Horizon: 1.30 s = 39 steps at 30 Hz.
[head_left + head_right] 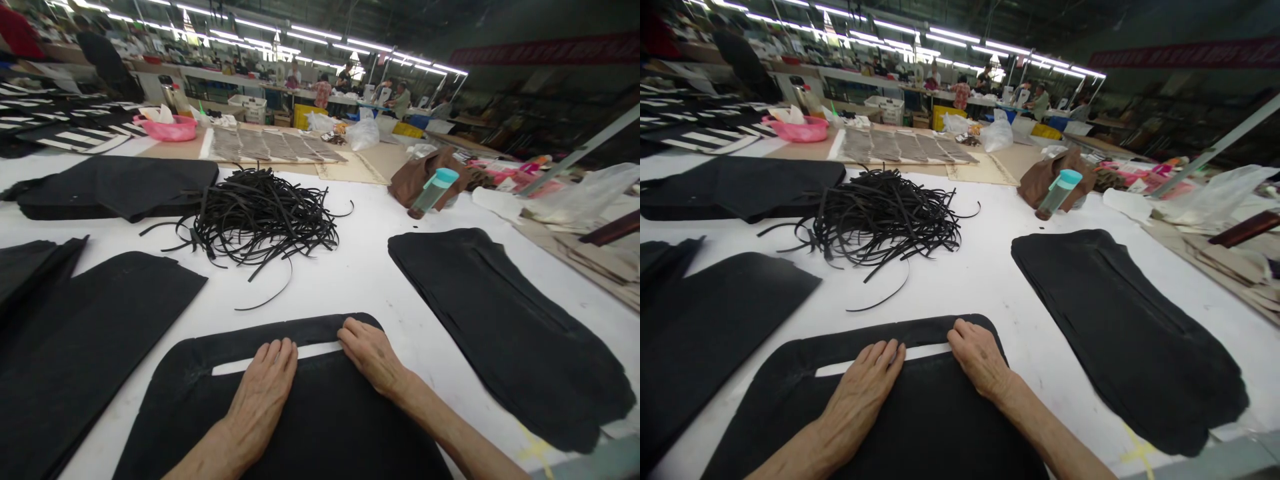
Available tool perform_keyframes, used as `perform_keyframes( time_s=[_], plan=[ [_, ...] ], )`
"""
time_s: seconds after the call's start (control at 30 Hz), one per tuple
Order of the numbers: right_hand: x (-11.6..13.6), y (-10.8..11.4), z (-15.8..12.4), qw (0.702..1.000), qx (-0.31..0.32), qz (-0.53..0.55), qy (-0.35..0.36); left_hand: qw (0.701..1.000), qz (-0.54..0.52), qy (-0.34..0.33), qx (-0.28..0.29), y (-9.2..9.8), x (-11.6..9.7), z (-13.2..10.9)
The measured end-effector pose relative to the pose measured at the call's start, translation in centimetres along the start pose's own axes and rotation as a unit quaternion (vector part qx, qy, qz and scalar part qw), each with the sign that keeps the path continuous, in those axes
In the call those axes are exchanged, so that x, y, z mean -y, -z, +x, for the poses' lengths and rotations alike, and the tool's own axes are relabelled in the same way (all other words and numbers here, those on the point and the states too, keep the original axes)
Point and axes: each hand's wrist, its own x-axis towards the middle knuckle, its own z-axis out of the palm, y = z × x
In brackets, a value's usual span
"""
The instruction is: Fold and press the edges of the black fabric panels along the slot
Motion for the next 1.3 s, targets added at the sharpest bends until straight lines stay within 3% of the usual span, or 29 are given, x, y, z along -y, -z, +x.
perform_keyframes(
  time_s=[0.23,0.7,0.87,1.1,1.3],
  plan=[
    [-0.4,1.2,1.1,0.98,0.076,0.128,-0.133,0.999,0.018,-0.029,-0.01,0.0,-0.4,0.1],
    [0.3,3.8,4.7,0.948,0.194,0.083,-0.24,0.998,0.068,0.003,0.019,1.8,-2.3,2.1],
    [-0.3,3.6,4.8,0.943,0.196,0.074,-0.258,0.995,0.073,0.031,0.051,2.4,-3.2,3.3],
    [-1.7,2.6,4.5,0.94,0.183,0.085,-0.274,0.985,0.172,0.005,0.003,-0.6,-4.4,3.6],
    [-2.6,3.7,3.6,0.941,0.142,0.076,-0.296,0.974,0.228,0.01,0.013,0.8,-4.8,3.6]
  ],
)
